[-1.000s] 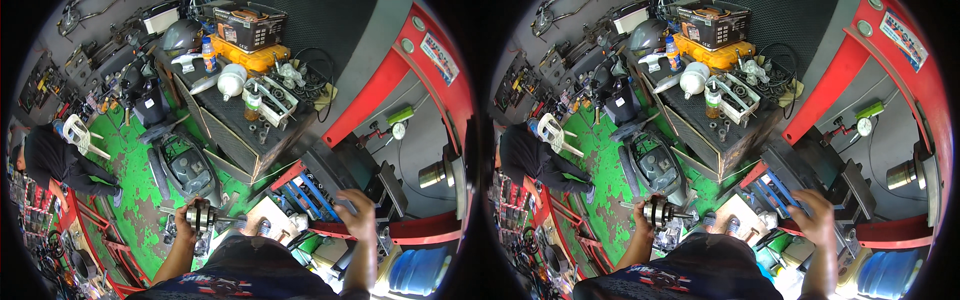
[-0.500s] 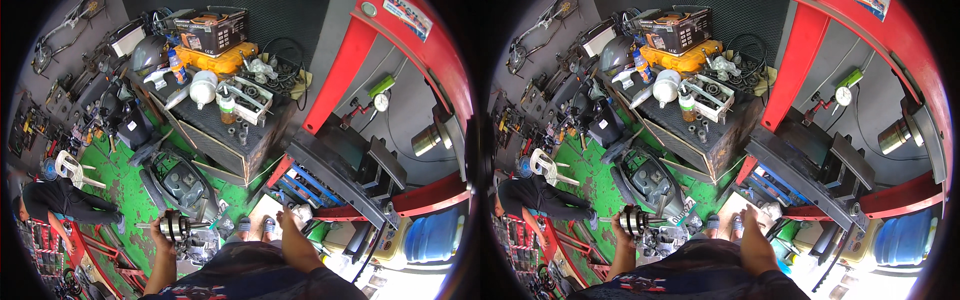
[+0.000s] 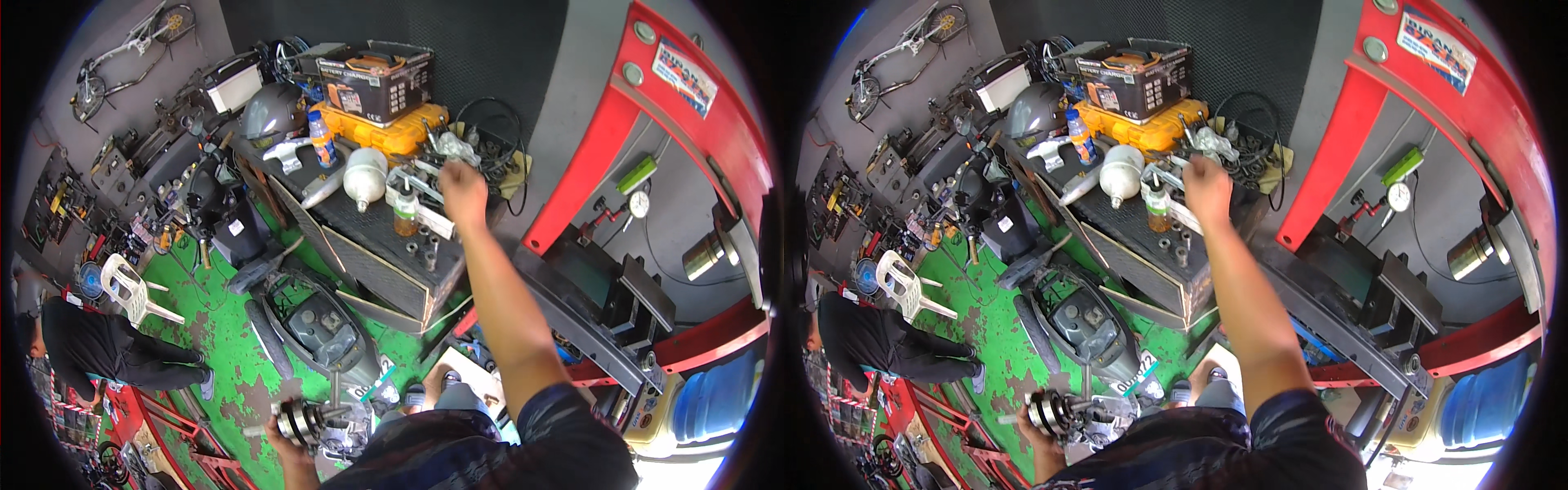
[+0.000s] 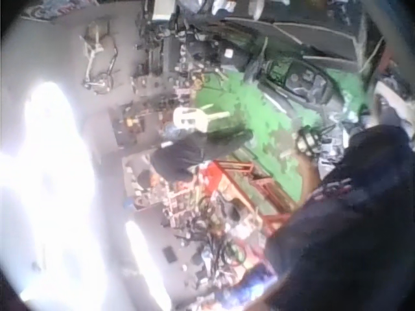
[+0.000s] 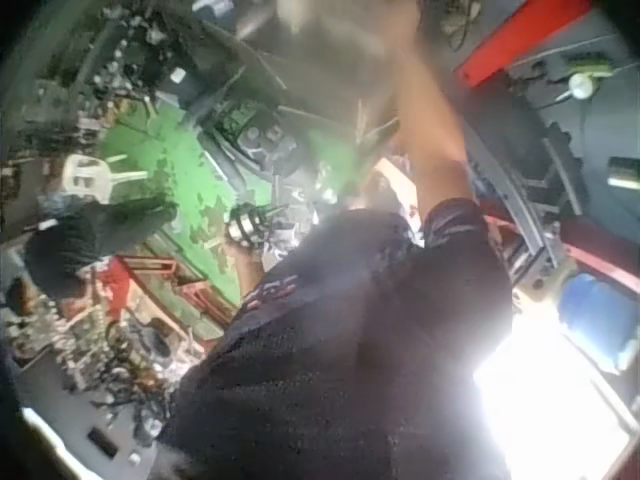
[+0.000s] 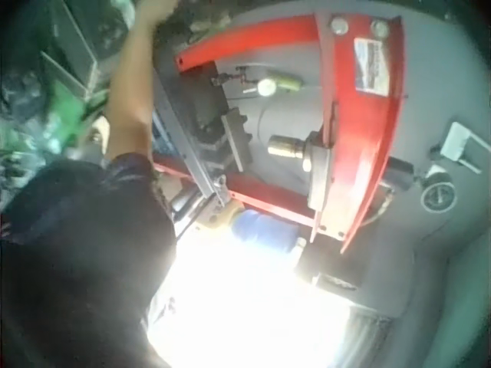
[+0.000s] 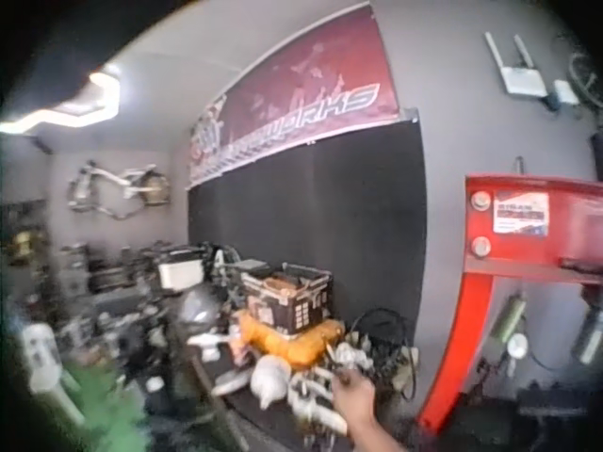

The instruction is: The person measures a cylindrical mechanical component with a caliper and a ruler, then places it on a hydraulic press. They repeatedly measure the part and adjust its position on the press, using the press handle to apply pressure.

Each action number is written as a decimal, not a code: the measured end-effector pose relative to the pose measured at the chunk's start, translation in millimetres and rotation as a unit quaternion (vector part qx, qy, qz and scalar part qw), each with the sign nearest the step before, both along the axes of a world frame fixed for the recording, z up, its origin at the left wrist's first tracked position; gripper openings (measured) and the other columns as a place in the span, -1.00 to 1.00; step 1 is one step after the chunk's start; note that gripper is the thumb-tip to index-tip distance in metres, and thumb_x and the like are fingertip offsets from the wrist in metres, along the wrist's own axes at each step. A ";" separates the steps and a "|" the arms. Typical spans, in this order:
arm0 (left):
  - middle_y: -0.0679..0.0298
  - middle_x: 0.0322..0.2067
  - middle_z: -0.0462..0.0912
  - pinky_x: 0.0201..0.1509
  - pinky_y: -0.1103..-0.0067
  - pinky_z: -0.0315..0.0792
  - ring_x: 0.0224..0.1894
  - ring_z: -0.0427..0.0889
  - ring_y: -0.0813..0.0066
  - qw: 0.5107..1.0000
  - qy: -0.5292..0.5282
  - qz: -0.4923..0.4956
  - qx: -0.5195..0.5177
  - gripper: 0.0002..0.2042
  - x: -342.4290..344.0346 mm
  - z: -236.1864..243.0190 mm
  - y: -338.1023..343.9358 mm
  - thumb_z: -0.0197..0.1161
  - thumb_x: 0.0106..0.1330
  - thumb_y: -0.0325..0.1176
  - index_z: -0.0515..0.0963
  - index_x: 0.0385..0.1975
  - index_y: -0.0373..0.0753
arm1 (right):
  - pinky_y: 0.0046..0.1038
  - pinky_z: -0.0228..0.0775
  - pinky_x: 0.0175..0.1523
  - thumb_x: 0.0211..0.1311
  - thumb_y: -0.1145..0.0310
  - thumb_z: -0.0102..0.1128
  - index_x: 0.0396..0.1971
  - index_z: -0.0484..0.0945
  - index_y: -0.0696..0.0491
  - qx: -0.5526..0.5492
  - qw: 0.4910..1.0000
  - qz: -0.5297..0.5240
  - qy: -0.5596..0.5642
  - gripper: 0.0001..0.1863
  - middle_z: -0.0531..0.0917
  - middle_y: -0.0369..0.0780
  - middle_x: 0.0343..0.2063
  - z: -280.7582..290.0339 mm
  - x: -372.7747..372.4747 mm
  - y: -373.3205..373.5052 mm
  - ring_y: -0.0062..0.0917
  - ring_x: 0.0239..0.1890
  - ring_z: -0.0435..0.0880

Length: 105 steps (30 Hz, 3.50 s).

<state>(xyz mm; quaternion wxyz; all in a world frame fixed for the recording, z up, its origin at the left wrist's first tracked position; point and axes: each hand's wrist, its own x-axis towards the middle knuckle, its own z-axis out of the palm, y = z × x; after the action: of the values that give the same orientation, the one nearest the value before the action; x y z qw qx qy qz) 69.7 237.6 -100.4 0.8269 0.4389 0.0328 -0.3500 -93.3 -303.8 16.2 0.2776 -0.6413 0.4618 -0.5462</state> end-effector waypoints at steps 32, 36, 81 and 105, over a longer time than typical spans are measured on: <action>0.41 -0.75 0.16 -0.50 0.53 0.15 -0.71 0.13 0.48 0.973 -0.007 0.228 -0.017 -0.53 -114.4 66.6 -23.4 0.09 0.50 -0.01 0.24 -0.69 -0.03 | -0.16 0.51 0.27 0.23 -0.06 0.27 -0.01 0.68 0.22 0.192 0.937 -0.200 0.210 -0.39 0.69 0.09 0.07 5.6 52.5 -316.3 -0.08 0.14 0.69; 0.41 -0.75 0.16 -0.50 0.53 0.15 -0.71 0.13 0.48 0.977 -0.011 0.209 -0.029 -0.52 -106.6 65.0 -19.0 0.10 0.50 0.01 0.25 -0.69 -0.04 | -0.16 0.55 0.22 0.20 -0.08 0.29 -0.04 0.68 0.26 0.204 0.948 -0.225 0.097 -0.36 0.71 0.10 0.01 32.9 55.4 -323.6 -0.07 0.09 0.72; 0.02 0.05 0.61 -0.03 0.19 0.70 0.03 0.69 0.14 0.918 0.071 -0.377 -0.100 -0.43 -10.7 -14.7 -169.4 0.14 0.34 0.13 0.52 0.11 -0.24 | -0.59 0.50 -0.21 0.47 0.25 0.30 0.01 0.55 0.25 -0.062 0.963 -0.246 -0.088 -0.64 0.72 -0.25 -0.41 -18.0 -258.1 159.5 -0.68 -0.38 0.65; -0.08 0.05 0.64 0.14 0.22 0.61 0.06 0.67 0.08 0.899 0.085 -0.399 -0.157 -0.46 -18.2 -2.6 -165.6 0.11 0.37 0.04 0.55 0.11 -0.31 | -0.49 0.29 -0.51 0.27 0.26 0.43 -0.24 0.60 0.22 0.113 0.940 -0.289 -0.143 -0.68 0.57 -0.29 -0.70 -1.7 -290.2 187.6 -0.63 -0.66 0.46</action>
<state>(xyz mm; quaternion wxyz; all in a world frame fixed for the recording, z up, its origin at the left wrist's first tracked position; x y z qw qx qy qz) 51.6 71.9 -103.0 0.6700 0.2483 -0.1307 -0.6872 -383.5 -116.2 14.5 0.2413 -0.3602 0.6411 -0.6332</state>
